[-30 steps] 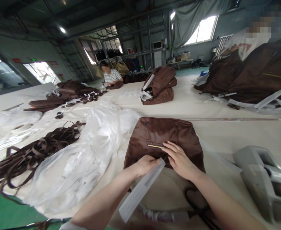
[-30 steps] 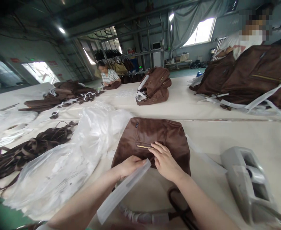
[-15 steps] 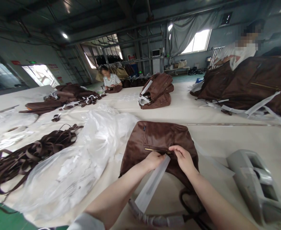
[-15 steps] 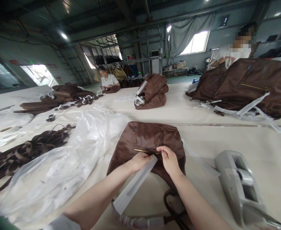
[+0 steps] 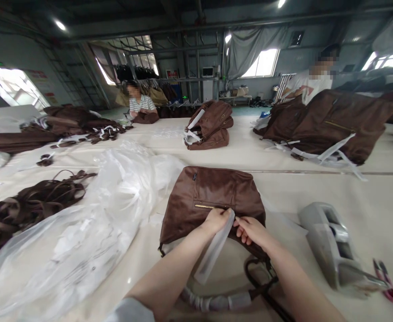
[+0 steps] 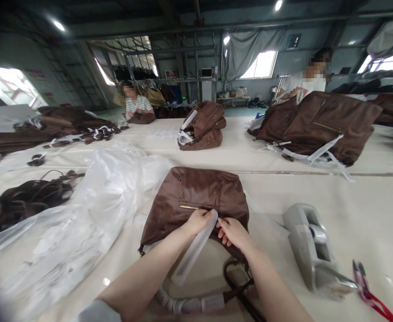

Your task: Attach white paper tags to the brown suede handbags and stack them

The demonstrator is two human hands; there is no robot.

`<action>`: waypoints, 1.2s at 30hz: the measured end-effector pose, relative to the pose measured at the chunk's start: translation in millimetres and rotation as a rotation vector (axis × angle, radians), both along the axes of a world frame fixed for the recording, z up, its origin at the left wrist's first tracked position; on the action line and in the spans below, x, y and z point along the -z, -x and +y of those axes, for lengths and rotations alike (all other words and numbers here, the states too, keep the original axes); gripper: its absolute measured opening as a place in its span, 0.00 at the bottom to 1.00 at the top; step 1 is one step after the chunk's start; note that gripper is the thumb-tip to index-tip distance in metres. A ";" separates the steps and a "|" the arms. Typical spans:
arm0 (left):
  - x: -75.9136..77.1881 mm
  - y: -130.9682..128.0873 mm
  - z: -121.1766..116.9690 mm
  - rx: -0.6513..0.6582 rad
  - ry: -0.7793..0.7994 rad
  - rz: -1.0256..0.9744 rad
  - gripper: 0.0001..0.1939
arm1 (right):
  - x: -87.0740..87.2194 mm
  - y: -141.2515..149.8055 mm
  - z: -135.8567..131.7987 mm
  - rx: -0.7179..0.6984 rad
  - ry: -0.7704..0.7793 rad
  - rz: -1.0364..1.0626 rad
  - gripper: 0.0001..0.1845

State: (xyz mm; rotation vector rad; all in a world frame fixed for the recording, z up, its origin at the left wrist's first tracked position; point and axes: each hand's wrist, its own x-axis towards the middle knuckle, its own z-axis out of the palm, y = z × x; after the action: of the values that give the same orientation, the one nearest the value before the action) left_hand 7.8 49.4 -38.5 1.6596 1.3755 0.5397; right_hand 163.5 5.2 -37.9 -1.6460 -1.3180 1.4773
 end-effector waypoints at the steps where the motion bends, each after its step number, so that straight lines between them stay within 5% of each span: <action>1: -0.3 0.5 0.2 0.005 -0.004 -0.007 0.28 | 4.3 2.9 2.1 -0.002 -0.004 -0.003 0.18; 6: -5.5 4.1 0.3 0.053 -0.089 0.010 0.18 | 15.3 9.1 13.7 -0.018 -0.060 0.038 0.18; 11: -12.5 5.4 -2.4 0.045 -0.310 0.329 0.16 | 19.2 8.1 17.2 -0.001 -0.098 0.086 0.20; 20: -18.6 12.0 -6.7 0.112 -0.327 0.409 0.14 | 14.5 11.0 19.3 0.015 -0.108 0.131 0.16; 25: -28.0 4.3 -19.2 0.152 -0.465 0.603 0.13 | 15.5 18.7 27.7 0.080 -0.131 0.174 0.14; 31: -16.2 -20.1 -49.1 0.166 -0.592 0.887 0.20 | 18.3 24.3 27.8 0.140 -0.134 0.234 0.15; 36: -9.4 -21.2 -52.4 0.141 -0.596 0.874 0.21 | 13.8 24.6 23.0 0.144 -0.144 0.280 0.20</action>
State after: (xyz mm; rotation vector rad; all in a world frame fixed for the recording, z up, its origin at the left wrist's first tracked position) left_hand 29.1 -3.1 -29.0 2.6497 1.7729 0.1162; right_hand 138.9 28.2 -51.7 -1.3566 -1.1004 1.4312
